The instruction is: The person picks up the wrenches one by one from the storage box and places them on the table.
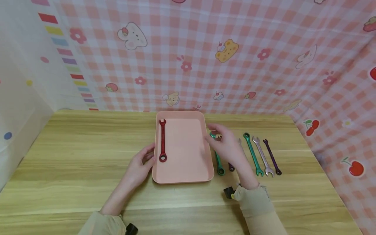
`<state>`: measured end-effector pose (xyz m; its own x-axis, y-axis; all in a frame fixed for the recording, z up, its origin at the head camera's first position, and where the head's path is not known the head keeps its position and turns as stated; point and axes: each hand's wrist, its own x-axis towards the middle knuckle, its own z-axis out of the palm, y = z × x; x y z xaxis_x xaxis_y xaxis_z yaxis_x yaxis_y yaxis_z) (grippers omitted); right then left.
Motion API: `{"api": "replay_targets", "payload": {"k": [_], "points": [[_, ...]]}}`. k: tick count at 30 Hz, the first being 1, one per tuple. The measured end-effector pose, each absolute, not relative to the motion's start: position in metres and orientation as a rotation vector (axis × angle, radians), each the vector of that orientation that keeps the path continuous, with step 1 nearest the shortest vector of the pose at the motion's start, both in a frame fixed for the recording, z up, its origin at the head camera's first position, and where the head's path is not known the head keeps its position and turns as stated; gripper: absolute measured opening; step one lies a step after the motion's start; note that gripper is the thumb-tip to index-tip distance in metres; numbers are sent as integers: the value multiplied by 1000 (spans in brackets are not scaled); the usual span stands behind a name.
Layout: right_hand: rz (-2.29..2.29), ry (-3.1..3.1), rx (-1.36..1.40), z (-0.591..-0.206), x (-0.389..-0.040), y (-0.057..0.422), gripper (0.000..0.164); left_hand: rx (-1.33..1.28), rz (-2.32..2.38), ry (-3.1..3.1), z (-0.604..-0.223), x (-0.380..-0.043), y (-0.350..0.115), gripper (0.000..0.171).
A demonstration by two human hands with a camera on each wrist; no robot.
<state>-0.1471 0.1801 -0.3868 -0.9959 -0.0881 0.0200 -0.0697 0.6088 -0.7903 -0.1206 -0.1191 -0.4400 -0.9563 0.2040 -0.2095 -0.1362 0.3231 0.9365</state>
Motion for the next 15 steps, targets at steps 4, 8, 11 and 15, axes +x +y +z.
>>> {"api": "replay_targets", "payload": {"k": [4,8,11,15], "points": [[-1378,2803,-127,-382,-146,163,43,74,1672,2305,-440,-121,-119,54],[-1411,2788,-154,-378,-147,145,45,77,1666,2305,-439,-121,-119,54],[-1415,2771,-214,-375,-149,132,46,80,1662,2311,-439,-120,-120,54],[-1419,2744,-261,-374,-149,117,46,80,1665,2307,-438,-120,-120,54]]}}
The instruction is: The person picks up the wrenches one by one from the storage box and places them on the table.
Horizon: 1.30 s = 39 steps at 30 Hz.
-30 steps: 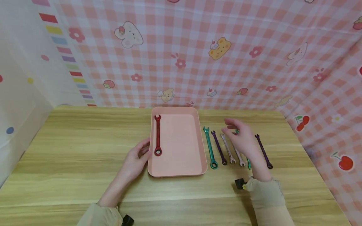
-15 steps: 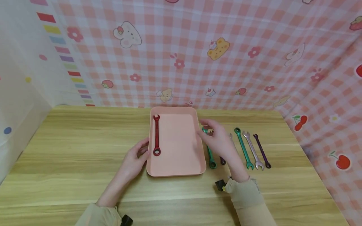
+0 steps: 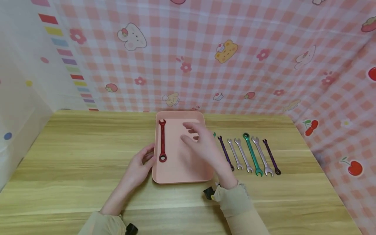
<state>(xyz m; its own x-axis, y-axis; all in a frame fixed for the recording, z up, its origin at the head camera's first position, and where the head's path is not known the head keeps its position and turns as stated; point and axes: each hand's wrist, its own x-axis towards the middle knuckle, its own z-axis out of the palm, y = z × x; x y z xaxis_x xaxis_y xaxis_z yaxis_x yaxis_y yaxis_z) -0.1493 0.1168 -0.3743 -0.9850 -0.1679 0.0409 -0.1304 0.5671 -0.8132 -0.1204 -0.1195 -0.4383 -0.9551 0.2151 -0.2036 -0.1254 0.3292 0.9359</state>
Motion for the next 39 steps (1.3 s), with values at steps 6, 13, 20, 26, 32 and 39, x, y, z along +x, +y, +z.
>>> {"api": "replay_targets", "payload": {"k": [6,13,20,26,32,39], "points": [[-1464,2724,-282,-370,-146,95,47,59,1663,2299,-437,-120,-121,54],[-1387,2742,-331,-366,-144,73,46,56,1670,2295,-437,-119,-121,54],[-1366,2767,-298,-369,-144,72,46,101,1709,2307,-439,-118,-118,54],[-1320,2777,-312,-370,-151,71,47,116,1732,2275,-441,-119,-114,54],[-1177,2752,-334,-370,-173,63,53,89,1746,2275,-442,-120,-117,54],[-1070,2706,-431,-370,-192,51,34,89,1725,2291,-441,-119,-118,54]]}}
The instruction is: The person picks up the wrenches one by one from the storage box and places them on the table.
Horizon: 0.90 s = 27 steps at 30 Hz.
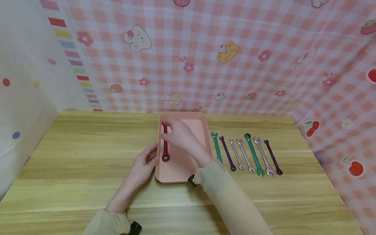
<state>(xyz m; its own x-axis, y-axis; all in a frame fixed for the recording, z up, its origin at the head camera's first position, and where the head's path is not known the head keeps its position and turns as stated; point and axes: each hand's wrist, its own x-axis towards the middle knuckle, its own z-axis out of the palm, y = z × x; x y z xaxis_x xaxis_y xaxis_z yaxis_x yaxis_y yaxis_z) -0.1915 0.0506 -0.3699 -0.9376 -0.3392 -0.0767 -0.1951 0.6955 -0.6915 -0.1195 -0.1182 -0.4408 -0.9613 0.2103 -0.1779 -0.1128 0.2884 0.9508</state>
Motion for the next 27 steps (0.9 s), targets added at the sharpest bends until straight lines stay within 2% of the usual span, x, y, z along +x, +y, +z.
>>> {"api": "replay_targets", "payload": {"k": [4,11,18,27], "points": [[-1036,2708,-464,-373,-202,46,22,82,1725,2299,-441,-120,-118,54],[-984,2692,-263,-391,-223,44,40,83,1718,2299,-440,-119,-118,54],[-925,2693,-235,-407,-233,40,41,66,1727,2284,-441,-118,-119,55],[-815,2798,-176,-419,-236,35,23,66,1751,2277,-441,-118,-119,54]]}}
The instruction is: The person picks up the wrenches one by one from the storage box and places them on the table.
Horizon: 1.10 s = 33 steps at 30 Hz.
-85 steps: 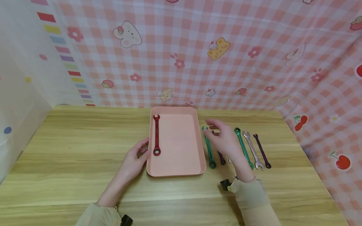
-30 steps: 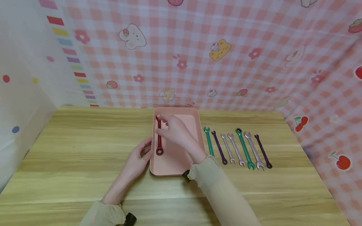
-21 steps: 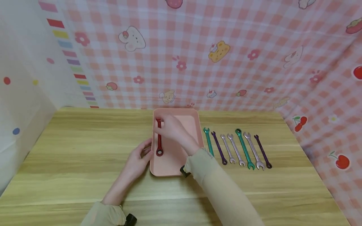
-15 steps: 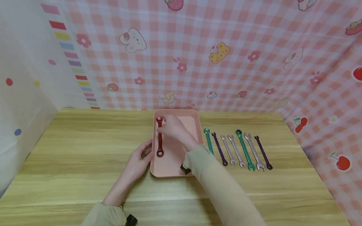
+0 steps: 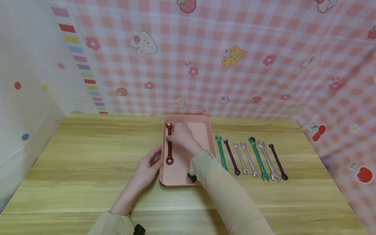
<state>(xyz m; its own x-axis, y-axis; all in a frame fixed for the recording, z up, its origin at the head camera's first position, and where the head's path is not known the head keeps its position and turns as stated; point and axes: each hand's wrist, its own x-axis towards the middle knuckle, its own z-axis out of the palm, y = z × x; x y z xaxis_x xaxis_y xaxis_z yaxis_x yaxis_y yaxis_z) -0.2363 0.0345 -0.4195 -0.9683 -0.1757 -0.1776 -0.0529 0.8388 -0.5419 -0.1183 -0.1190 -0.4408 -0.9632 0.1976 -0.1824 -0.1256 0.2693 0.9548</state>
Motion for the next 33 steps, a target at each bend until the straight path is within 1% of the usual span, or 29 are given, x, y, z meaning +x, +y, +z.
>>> {"api": "replay_targets", "payload": {"k": [6,8,10,13,14,17,19,25,33], "points": [[-771,2823,-63,-421,-234,32,27,78,1750,2275,-440,-118,-118,55],[-770,2829,-37,-420,-234,31,22,81,1753,2276,-440,-119,-118,54],[-807,2819,-7,-420,-235,31,15,81,1760,2274,-441,-119,-118,54],[-965,2773,47,-421,-235,32,6,83,1761,2277,-442,-120,-118,53],[-1024,2749,76,-421,-234,33,8,87,1763,2277,-442,-120,-118,53],[-1173,2684,159,-423,-234,34,24,89,1765,2278,-442,-120,-118,53],[-1182,2675,189,-424,-235,33,30,87,1767,2281,-442,-120,-118,53],[-1030,2747,161,-427,-238,34,26,67,1760,2275,-441,-119,-118,53],[-1164,2683,103,-427,-239,41,30,98,1776,2283,-440,-118,-119,53]]}}
